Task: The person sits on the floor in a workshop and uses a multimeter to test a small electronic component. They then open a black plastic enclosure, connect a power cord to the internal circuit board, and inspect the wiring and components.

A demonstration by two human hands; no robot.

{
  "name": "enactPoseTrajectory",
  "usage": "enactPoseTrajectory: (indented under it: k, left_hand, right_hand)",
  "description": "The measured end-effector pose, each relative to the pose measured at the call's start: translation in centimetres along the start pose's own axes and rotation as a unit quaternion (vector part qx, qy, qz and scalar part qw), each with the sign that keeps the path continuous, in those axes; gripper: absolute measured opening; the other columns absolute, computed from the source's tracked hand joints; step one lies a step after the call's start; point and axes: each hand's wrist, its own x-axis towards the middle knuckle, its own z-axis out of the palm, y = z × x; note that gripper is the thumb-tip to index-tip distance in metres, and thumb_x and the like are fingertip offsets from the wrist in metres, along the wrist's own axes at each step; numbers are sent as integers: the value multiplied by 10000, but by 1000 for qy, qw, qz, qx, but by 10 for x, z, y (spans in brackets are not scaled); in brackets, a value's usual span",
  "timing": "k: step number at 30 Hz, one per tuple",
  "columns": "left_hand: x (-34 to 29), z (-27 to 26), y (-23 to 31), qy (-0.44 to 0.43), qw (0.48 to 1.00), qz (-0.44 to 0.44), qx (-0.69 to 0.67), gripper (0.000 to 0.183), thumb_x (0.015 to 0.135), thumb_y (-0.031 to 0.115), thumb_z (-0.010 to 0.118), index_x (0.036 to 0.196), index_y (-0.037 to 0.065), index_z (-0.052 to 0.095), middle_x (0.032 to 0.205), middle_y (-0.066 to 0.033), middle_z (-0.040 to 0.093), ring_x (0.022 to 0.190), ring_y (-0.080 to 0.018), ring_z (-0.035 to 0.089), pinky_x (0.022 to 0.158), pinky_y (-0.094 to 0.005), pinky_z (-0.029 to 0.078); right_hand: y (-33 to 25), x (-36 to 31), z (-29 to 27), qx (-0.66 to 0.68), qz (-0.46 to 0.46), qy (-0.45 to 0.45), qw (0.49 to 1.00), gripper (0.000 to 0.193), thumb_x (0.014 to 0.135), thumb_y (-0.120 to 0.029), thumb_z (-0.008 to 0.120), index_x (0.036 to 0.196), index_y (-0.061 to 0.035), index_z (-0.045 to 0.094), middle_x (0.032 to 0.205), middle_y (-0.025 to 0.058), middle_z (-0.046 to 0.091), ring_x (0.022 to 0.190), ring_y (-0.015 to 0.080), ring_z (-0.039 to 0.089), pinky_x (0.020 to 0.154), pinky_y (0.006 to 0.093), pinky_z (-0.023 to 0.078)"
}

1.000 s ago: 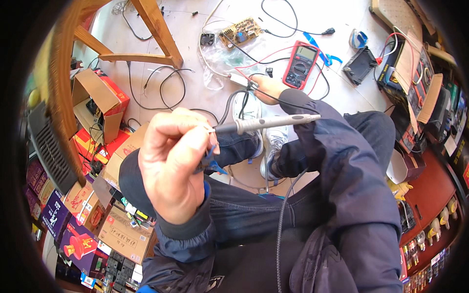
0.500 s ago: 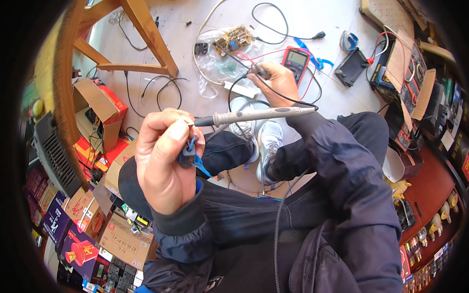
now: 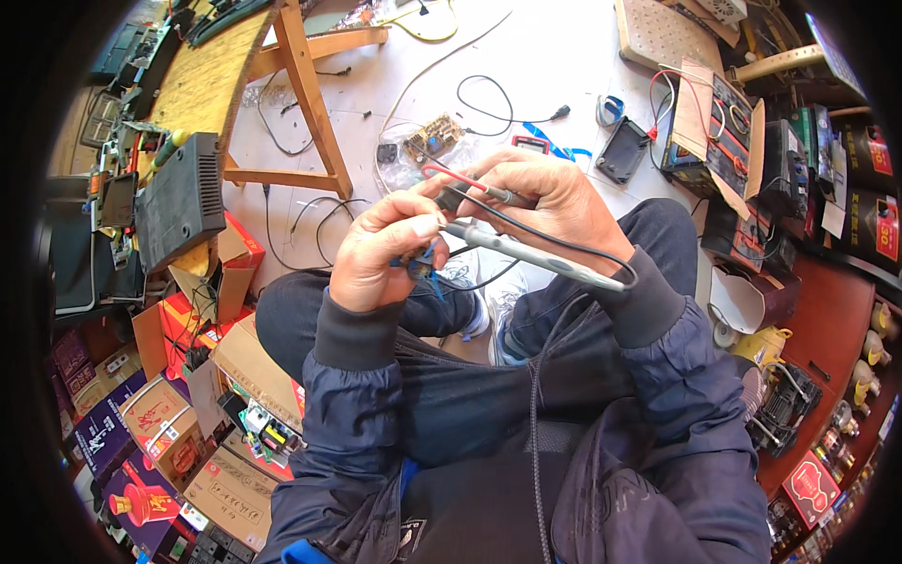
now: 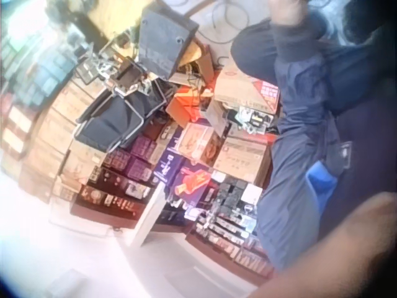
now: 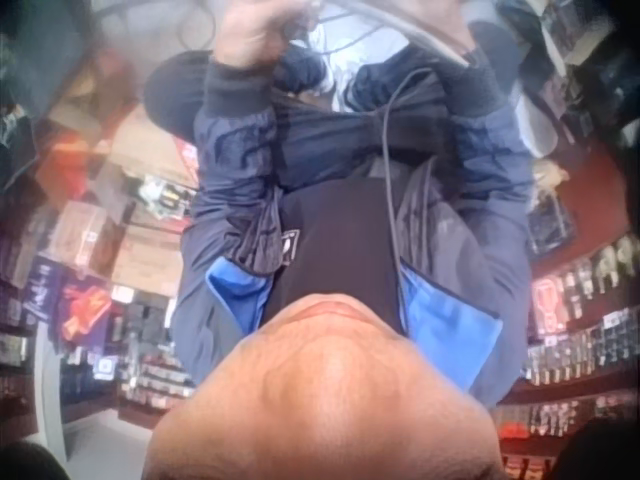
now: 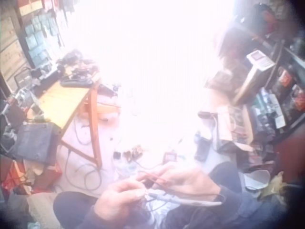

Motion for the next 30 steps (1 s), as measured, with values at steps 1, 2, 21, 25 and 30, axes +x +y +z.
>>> enactPoseTrajectory:
  k: [1,2,21,25,30]
  left_hand:
    - [-2,-1,-1,-13,999,30,-3,118,927,67,679,1003,-16,714,1457,-270,577,719,-221,670,712,-335,551]
    - [-4,-2,-2,-29,998,49,-11,118,927,70,675,1003,-12,714,1453,-285,572,725,-219,671,720,-333,549]
    - [-8,-18,-4,-144,980,131,-28,133,922,124,660,988,15,697,1422,-297,558,974,-287,699,750,-333,573]
    - [-10,-13,-4,-118,984,126,-36,141,877,91,678,981,-1,702,1369,-312,598,715,-188,651,777,-350,537]
    - [-8,-12,-3,-122,983,128,-39,141,879,90,677,980,-4,703,1365,-312,598,720,-186,652,780,-349,536]
  right_hand:
    - [-5,-5,1,44,8,11,999,128,971,-6,708,1089,10,756,1128,47,696,989,72,633,772,219,518]
    - [-10,-9,2,92,15,25,995,147,971,-4,707,1109,9,755,1117,54,699,963,67,634,765,216,516]
    - [-68,-67,12,180,-25,270,946,426,1080,-349,611,991,59,695,771,88,648,623,139,628,556,252,494]
    - [-70,-62,19,182,-16,257,949,330,1033,-290,710,980,33,744,748,47,668,639,85,616,570,220,456]
    - [-69,-62,17,171,-27,257,951,263,1039,-224,699,992,31,745,745,37,667,654,75,614,576,210,446]
